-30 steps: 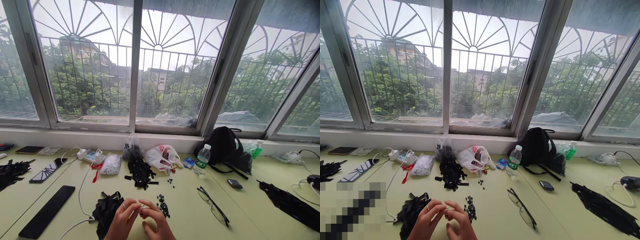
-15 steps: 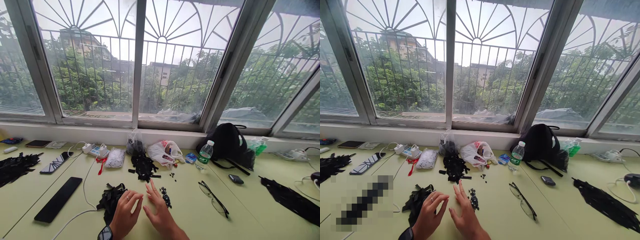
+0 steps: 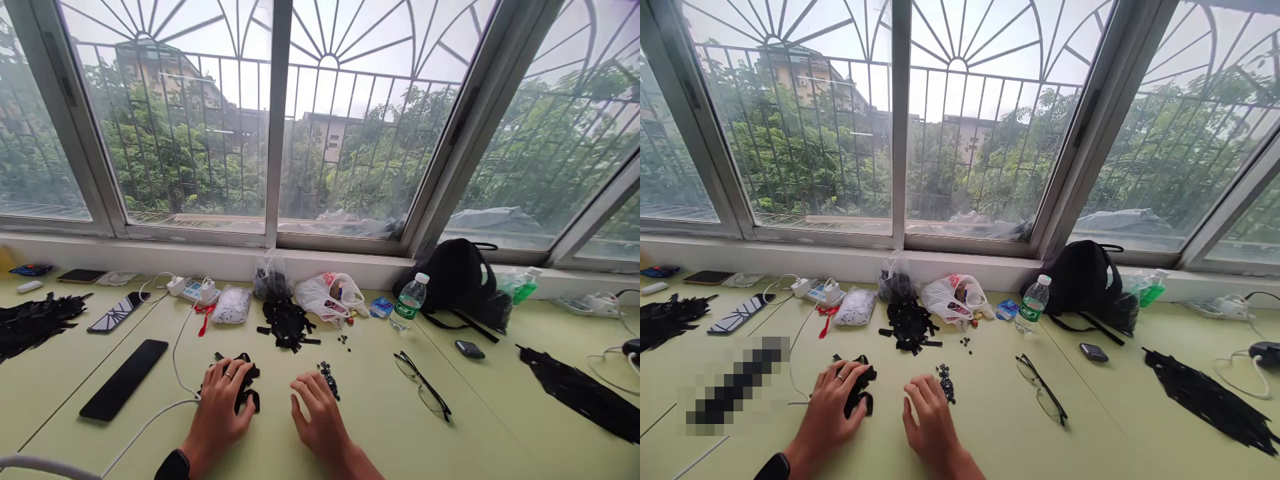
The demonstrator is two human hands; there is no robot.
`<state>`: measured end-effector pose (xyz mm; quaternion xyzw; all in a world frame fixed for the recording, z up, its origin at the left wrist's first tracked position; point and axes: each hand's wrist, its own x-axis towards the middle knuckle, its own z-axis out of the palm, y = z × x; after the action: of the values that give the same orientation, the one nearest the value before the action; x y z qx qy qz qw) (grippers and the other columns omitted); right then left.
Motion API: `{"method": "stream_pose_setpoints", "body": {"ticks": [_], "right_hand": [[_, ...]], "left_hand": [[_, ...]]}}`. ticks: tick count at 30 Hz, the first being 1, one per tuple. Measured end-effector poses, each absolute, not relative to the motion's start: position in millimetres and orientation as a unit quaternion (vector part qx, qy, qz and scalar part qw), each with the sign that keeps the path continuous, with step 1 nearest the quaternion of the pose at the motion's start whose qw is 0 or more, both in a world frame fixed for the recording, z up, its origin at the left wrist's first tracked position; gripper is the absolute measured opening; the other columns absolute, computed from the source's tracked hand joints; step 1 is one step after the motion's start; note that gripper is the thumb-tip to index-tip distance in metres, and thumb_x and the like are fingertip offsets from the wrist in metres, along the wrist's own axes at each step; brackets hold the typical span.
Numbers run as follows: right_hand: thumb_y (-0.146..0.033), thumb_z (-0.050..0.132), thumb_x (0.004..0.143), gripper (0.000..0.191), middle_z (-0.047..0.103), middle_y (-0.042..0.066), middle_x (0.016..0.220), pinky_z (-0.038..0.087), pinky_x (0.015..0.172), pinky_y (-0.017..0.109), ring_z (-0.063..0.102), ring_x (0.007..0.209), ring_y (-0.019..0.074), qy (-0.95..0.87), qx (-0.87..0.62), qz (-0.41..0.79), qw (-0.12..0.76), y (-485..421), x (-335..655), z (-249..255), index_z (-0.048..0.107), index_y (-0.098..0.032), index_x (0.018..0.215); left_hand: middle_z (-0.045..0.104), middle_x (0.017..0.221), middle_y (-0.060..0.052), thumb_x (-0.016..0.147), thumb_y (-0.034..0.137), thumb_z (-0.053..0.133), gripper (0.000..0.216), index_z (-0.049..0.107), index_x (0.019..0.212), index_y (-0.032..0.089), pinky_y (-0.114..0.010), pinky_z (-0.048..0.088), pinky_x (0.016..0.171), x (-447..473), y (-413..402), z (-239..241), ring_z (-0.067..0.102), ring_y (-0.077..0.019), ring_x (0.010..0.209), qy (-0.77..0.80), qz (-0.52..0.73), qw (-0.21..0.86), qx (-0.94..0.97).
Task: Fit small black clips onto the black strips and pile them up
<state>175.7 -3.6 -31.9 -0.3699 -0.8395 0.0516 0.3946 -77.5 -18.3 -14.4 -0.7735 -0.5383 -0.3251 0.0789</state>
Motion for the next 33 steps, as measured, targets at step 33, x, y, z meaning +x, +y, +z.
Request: {"method": "stream_pose_setpoints", "body": {"ticks": [33], "right_hand": [[-0.014,0.055,0.094,0.025,0.074,0.006,0.111,0.046,0.092,0.047,0.06,0.108,0.0325,-0.769,-0.512,-0.096,0.371,-50,203,-43,0.071,-0.026,0.109]], "left_hand": [[0.073,0.086,-0.003,0.103,0.026,0.057,0.015,0.072,0.101,0.022,-0.034,0.044,0.08,-83,-12,-18,0.061,-0.0225,0.085,-0.51,-0.409,0.089,-0.751]]}}
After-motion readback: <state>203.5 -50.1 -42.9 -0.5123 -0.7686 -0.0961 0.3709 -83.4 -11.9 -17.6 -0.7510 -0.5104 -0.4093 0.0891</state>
